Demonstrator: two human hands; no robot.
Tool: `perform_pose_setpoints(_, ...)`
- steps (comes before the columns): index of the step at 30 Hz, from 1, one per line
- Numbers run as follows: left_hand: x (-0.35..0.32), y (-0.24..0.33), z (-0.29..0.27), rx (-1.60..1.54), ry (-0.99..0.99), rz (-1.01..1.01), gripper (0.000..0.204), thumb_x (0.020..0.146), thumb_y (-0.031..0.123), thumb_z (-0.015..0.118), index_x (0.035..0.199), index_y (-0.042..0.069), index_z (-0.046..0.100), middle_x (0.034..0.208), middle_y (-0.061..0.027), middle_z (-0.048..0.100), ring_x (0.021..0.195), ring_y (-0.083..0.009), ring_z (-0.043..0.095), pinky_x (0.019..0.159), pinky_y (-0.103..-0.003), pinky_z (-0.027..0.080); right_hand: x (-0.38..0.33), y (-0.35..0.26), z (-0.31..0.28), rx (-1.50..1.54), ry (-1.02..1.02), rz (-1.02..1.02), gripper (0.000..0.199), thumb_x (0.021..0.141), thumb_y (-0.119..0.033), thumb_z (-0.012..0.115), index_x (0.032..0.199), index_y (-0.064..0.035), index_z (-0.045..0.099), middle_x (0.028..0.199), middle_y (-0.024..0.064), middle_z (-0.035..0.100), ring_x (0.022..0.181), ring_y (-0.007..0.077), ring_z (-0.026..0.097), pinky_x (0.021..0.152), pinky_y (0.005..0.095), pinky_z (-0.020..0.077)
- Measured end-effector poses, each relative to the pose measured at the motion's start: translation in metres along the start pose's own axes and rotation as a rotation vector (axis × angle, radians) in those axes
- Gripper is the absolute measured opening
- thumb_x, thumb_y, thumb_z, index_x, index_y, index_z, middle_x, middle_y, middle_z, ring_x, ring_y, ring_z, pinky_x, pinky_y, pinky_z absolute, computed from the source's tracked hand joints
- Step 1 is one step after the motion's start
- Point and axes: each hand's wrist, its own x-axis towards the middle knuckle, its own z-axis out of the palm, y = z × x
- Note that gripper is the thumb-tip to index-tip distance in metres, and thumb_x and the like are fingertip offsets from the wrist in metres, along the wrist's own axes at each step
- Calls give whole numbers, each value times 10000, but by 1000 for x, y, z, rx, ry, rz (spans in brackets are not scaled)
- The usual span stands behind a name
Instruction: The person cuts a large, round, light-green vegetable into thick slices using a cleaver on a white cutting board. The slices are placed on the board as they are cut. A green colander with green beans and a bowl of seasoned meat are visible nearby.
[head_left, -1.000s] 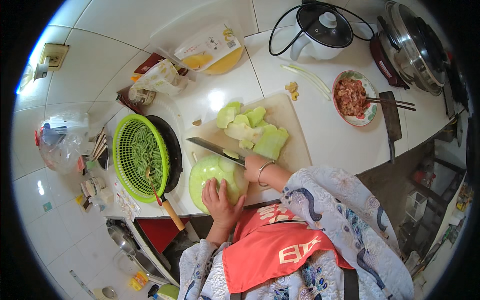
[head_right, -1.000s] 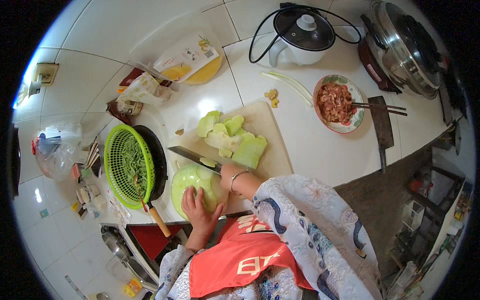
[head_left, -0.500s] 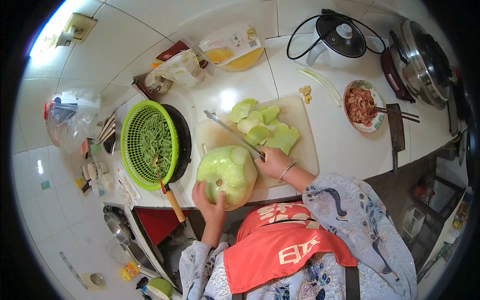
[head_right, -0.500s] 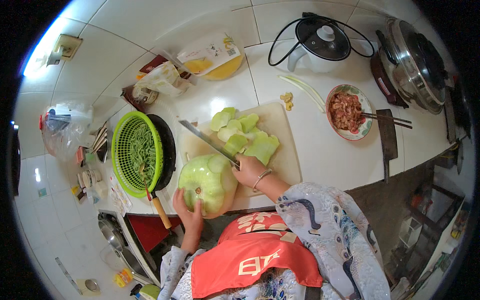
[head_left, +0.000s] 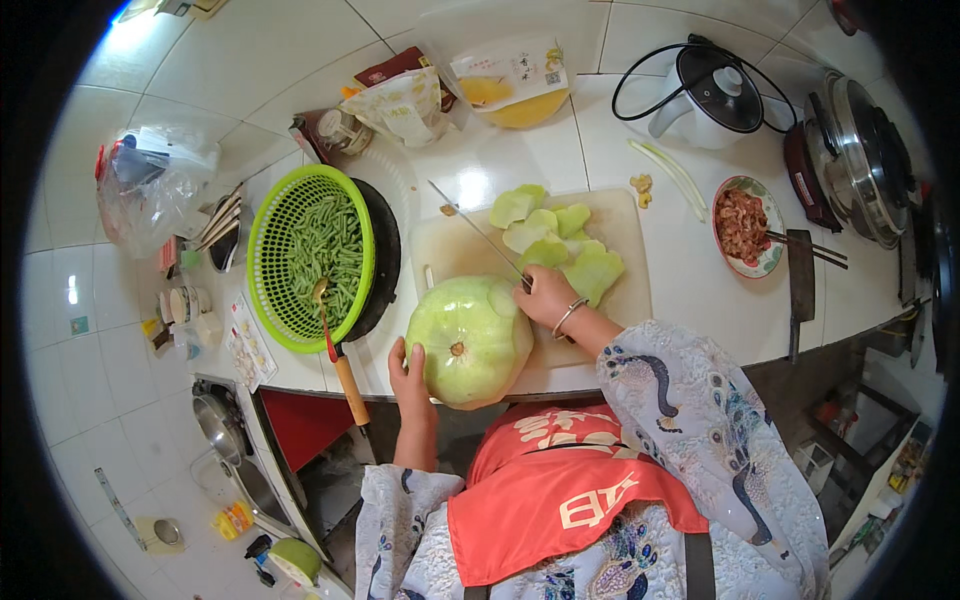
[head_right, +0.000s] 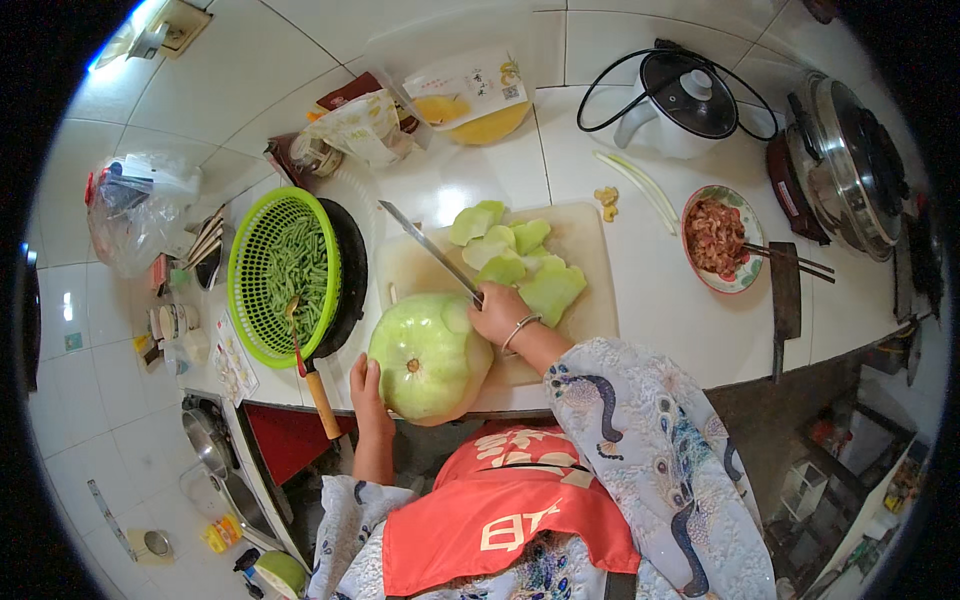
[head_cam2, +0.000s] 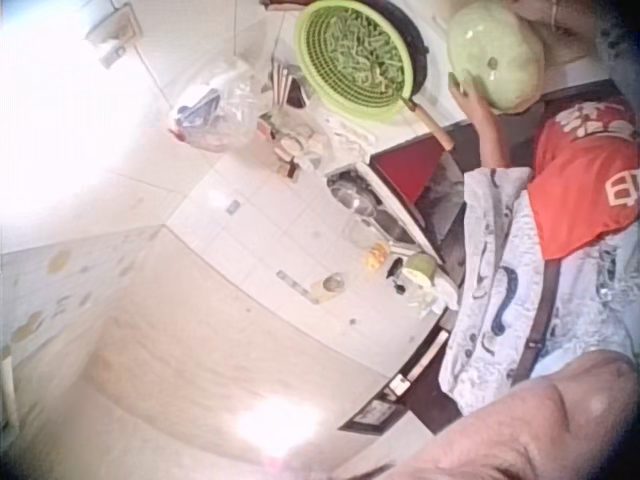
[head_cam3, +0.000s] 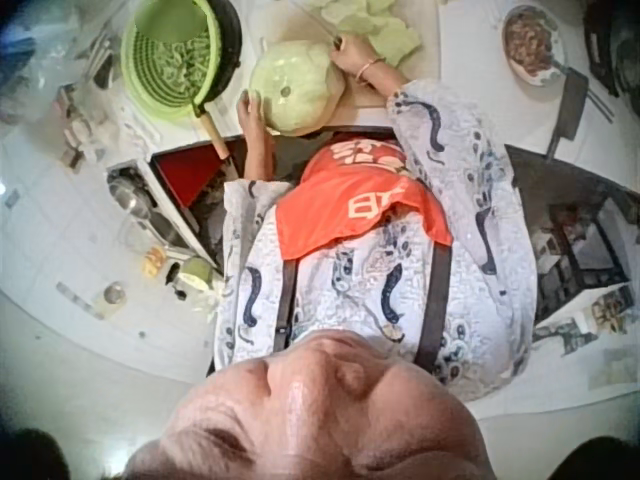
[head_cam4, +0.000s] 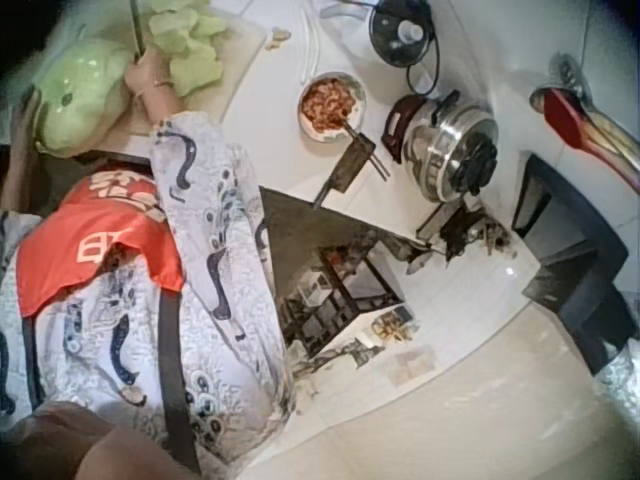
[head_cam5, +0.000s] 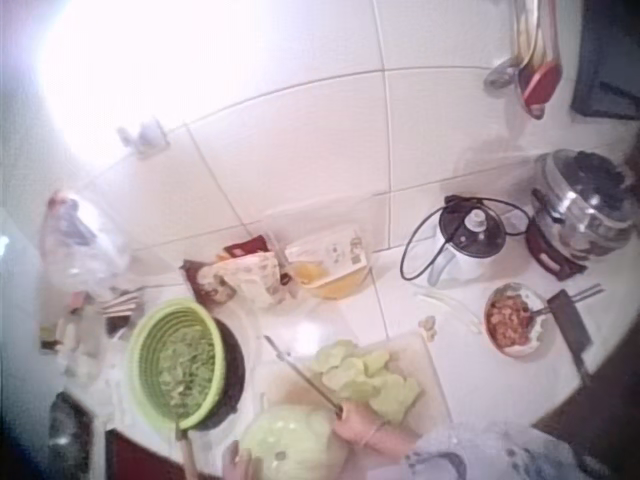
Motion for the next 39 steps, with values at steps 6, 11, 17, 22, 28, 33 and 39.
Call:
perform_pose_setpoints(6, 8, 10, 11, 252, -39, 87, 711, 790, 274, 728, 1326, -50, 393, 1292, -202, 459, 1179, -288, 466, 991, -365, 379, -57, 11, 12, 1, 92, 65, 254, 769, -250, 625, 811, -1, 602, 715, 221, 612, 697, 403, 600, 637, 472, 479)
perform_pose_setpoints(11, 3, 4, 11, 581, 56, 450, 606, 764, 220, 717, 1260, -22, 468, 1245, -218, 482, 1148, -362, 477, 1002, -427, 355, -101, 0, 2, -78, 39, -35, 223, 768, -223, 629, 819, -19, 557, 720, 212, 609, 686, 404, 604, 612, 478, 485)
perform_pose_setpoints(17, -39, 29, 33, 762, -189, 962, 357, 615, 154, 730, 951, 64, 650, 1076, -147, 550, 991, -369, 504, 866, -463, 379, -126, -35, -31, -394, -186, -91, 200, 741, -183, 653, 847, -37, 569, 735, 189, 641, 713, 365, 646, 637, 457, 518)
perform_pose_setpoints(22, -37, 23, 31, 809, -224, 974, 378, 642, 194, 725, 979, 50, 630, 1086, -159, 548, 1013, -373, 495, 884, -464, 364, -125, -41, -34, -456, -248, -61, 214, 756, -192, 640, 868, -21, 578, 754, 199, 649, 725, 366, 650, 646, 459, 519)
perform_pose_setpoints(28, -42, 32, 37, 813, -158, 1041, 474, 628, 384, 768, 948, 61, 633, 1042, -128, 547, 1002, -342, 499, 900, -471, 361, -99, -51, -21, -490, -231, 12, 197, 772, -168, 609, 877, -4, 575, 772, 207, 652, 738, 369, 651, 656, 458, 521)
perform_pose_setpoints(33, -43, 29, 36, 835, -168, 1010, 483, 601, 354, 774, 968, 69, 643, 1068, -133, 556, 1031, -355, 496, 901, -481, 358, -125, -50, -32, -448, -296, -38, 237, 739, -149, 615, 883, 16, 527, 741, 227, 624, 695, 391, 626, 629, 460, 509)
perform_pose_setpoints(39, -40, 27, 35, 838, -188, 1011, 515, 578, 348, 785, 996, 84, 640, 1101, -130, 551, 1081, -372, 471, 915, -488, 344, -121, -51, -25, -389, -274, -12, 199, 751, -143, 606, 871, 1, 539, 728, 219, 626, 695, 391, 628, 632, 464, 507)
